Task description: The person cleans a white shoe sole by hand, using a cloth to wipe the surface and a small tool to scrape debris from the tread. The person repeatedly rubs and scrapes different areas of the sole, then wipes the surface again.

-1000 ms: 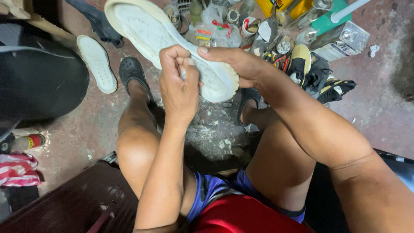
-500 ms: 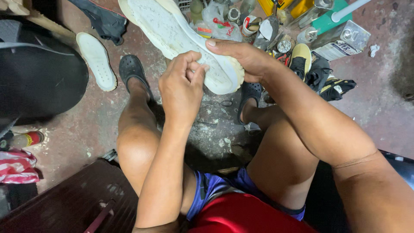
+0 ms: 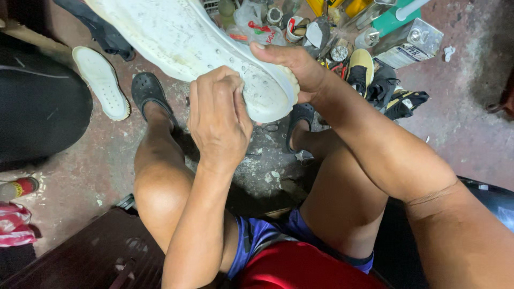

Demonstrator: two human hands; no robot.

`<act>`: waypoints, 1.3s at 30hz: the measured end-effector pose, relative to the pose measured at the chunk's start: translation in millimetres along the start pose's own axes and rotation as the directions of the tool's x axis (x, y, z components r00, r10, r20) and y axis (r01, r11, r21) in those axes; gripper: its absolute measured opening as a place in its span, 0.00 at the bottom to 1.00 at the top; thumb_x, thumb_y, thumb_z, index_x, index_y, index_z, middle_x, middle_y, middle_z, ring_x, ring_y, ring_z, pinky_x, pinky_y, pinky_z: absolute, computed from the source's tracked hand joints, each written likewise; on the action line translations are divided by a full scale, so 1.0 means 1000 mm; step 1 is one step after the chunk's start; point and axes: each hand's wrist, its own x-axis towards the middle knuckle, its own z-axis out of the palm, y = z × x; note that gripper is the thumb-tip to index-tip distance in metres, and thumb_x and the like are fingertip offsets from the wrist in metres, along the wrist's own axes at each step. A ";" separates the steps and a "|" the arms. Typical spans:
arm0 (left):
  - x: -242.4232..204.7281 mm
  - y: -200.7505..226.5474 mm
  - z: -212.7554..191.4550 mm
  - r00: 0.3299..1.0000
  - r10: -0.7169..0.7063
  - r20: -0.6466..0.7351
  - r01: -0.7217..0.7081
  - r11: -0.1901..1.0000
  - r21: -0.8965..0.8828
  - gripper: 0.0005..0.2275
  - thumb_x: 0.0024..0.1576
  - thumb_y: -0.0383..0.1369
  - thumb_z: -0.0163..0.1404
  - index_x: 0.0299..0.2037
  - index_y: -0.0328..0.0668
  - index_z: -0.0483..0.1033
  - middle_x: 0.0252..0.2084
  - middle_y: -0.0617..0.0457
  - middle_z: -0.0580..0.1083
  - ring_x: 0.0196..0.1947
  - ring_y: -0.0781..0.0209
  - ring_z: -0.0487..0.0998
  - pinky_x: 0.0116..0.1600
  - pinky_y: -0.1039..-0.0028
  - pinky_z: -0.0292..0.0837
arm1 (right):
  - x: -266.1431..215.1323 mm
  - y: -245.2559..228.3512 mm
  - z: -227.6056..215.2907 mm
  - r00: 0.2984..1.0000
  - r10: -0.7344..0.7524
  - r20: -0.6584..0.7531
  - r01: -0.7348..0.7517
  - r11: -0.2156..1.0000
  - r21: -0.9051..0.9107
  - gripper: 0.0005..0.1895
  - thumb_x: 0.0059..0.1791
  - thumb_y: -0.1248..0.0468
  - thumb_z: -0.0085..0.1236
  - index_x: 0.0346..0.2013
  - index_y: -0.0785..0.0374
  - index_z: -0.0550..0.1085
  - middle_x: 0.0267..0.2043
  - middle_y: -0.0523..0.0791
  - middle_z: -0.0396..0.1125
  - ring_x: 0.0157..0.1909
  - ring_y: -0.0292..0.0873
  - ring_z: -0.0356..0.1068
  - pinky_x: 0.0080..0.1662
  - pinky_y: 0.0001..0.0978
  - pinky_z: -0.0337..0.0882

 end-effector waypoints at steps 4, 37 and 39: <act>-0.003 0.005 0.000 1.000 -0.013 -0.023 0.011 0.998 -0.066 0.08 0.65 0.17 0.51 0.50 0.34 0.69 0.49 0.44 0.73 0.46 0.46 0.76 0.52 0.64 0.73 | -0.001 0.001 -0.001 0.999 -0.030 0.038 0.030 0.999 0.011 0.35 0.60 0.47 0.49 0.67 0.77 0.65 0.55 0.59 0.72 0.47 0.50 0.77 0.47 0.48 0.80; -0.018 -0.033 0.015 0.808 -0.546 0.221 0.487 0.409 -0.771 0.02 0.72 0.25 0.45 0.48 0.39 0.64 0.43 0.51 0.75 0.35 0.72 0.68 0.43 0.82 0.69 | 0.012 -0.002 0.026 0.983 -0.170 0.072 0.183 0.944 -0.273 0.34 0.59 0.52 0.51 0.74 0.68 0.58 0.66 0.49 0.64 0.67 0.40 0.66 0.66 0.35 0.68; -0.022 -0.038 0.019 0.791 -0.563 0.240 0.499 0.366 -0.785 0.01 0.71 0.25 0.44 0.47 0.39 0.64 0.43 0.52 0.74 0.35 0.72 0.68 0.42 0.82 0.67 | 0.013 0.000 0.028 0.987 -0.156 0.035 0.159 0.946 -0.281 0.34 0.57 0.52 0.52 0.73 0.66 0.58 0.65 0.49 0.64 0.65 0.40 0.67 0.64 0.35 0.69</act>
